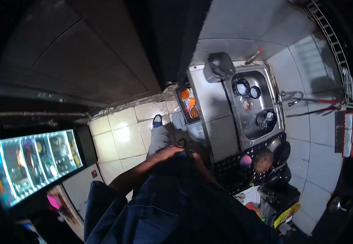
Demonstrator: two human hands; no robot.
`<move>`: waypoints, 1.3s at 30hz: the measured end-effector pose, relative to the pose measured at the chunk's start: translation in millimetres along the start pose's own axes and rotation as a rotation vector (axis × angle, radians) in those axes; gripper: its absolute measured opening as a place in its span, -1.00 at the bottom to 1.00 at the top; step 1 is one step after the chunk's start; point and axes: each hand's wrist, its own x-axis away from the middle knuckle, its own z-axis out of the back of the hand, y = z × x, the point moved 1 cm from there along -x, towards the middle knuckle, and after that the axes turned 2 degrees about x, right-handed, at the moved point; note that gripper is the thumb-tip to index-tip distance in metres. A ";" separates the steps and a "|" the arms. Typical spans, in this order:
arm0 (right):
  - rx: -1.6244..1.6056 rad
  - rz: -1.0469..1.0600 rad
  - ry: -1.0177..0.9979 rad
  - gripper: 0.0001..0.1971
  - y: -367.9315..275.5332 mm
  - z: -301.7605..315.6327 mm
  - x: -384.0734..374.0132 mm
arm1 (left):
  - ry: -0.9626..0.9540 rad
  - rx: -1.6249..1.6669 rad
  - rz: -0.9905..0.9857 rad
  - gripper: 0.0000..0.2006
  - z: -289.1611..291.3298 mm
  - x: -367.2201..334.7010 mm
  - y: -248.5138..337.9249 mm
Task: The person washes dishes in a kitchen sink, scrubbing cups and bowls with soap and a cloth by hand.
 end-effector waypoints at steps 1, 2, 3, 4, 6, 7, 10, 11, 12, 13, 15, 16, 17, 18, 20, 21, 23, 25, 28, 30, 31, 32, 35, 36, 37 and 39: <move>-0.021 -0.018 0.006 -0.54 -0.8 -0.1 1.8 | -0.004 0.209 0.015 -0.62 6.1 -3.8 10.0; -0.034 -0.030 0.009 -0.54 -1.9 2.5 0.0 | -0.008 0.419 0.038 -0.60 14.6 -8.9 17.9; -0.050 -0.042 0.012 -0.54 -4.5 4.9 0.1 | -0.267 0.385 0.216 -0.63 23.3 -21.9 19.4; -0.065 -0.042 0.010 -0.54 -9.4 4.7 -3.1 | -0.292 0.386 0.214 -0.63 27.7 -31.5 16.8; -0.114 -0.067 0.027 -0.54 -17.6 2.0 -9.6 | -0.619 0.009 0.186 -0.65 35.3 -52.9 8.9; -0.138 -0.089 0.041 -0.54 -20.1 0.2 -10.1 | -0.638 0.041 0.215 -0.68 86.4 -81.8 61.0; -0.184 -0.116 0.024 -0.53 -43.4 -0.1 -17.0 | -0.858 -0.119 0.240 -0.68 118.3 -97.2 29.8; -0.205 -0.127 0.022 -0.53 -51.9 0.0 -18.0 | -0.893 -0.119 0.225 -0.68 119.6 -91.3 14.3; -0.219 -0.131 0.014 -0.53 -58.8 4.4 -23.6 | -0.844 -0.087 0.140 -0.68 126.4 -85.0 -1.0; -0.236 -0.134 -0.006 -0.53 -66.7 5.5 -24.9 | -0.795 -0.052 0.057 -0.68 132.2 -80.8 -16.5; -0.284 -0.152 -0.022 -0.53 -78.1 5.7 -31.6 | -0.963 -0.168 0.062 -0.68 144.8 -91.3 -7.3; -0.304 -0.154 -0.043 -0.52 -87.9 6.8 -35.5 | -1.090 -0.290 0.089 -0.69 150.0 -89.3 -7.5; -0.321 -0.156 -0.061 -0.52 -93.7 12.4 -40.5 | -1.177 -0.267 0.110 -0.66 149.1 -91.6 -21.3; -0.340 -0.156 -0.075 -0.52 -98.5 17.3 -43.5 | -1.220 -0.203 0.133 -0.66 155.3 -93.6 -30.3; -0.381 -0.158 -0.119 -0.52 -105.0 24.8 -42.2 | -1.271 -0.055 0.210 -0.65 176.4 -94.1 -39.3; -0.393 -0.159 -0.136 -0.52 -107.0 31.3 -43.0 | -1.285 0.011 0.249 -0.65 185.5 -97.3 -43.0; -0.431 -0.161 -0.164 -0.51 -114.2 34.4 -37.9 | -1.310 0.125 0.324 -0.65 196.6 -102.6 -46.6; -0.447 -0.150 -0.201 -0.51 -120.6 33.4 -35.6 | -1.321 0.176 0.395 -0.65 190.3 -106.7 -52.5; -0.476 -0.135 -0.224 -0.51 -124.0 36.7 -37.9 | -1.380 0.119 0.464 -0.64 158.3 -123.7 -61.7; -0.484 -0.119 -0.233 -0.51 -123.8 42.9 -39.8 | -1.408 0.071 0.491 -0.64 142.0 -131.1 -64.1; -0.487 -0.111 -0.233 -0.50 -121.7 47.9 -41.6 | -1.414 0.052 0.504 -0.64 136.4 -135.8 -64.9; -0.491 -0.095 -0.236 -0.50 -123.7 48.3 -43.0 | -1.413 0.044 0.525 -0.63 136.0 -131.5 -63.6; -0.518 -0.052 -0.213 -0.50 -119.6 53.8 -47.3 | -1.392 0.058 0.607 -0.63 134.1 -128.1 -66.1; -0.528 -0.040 -0.200 -0.50 -118.5 56.6 -47.7 | -1.364 0.075 0.655 -0.63 133.6 -127.0 -67.1; -0.541 -0.028 -0.185 -0.50 -117.6 59.2 -48.1 | -1.305 0.111 0.739 -0.62 136.5 -124.4 -67.9; -0.536 0.005 -0.167 -0.49 -108.1 68.9 -43.3 | -1.187 0.163 0.870 -0.62 130.8 -118.2 -69.5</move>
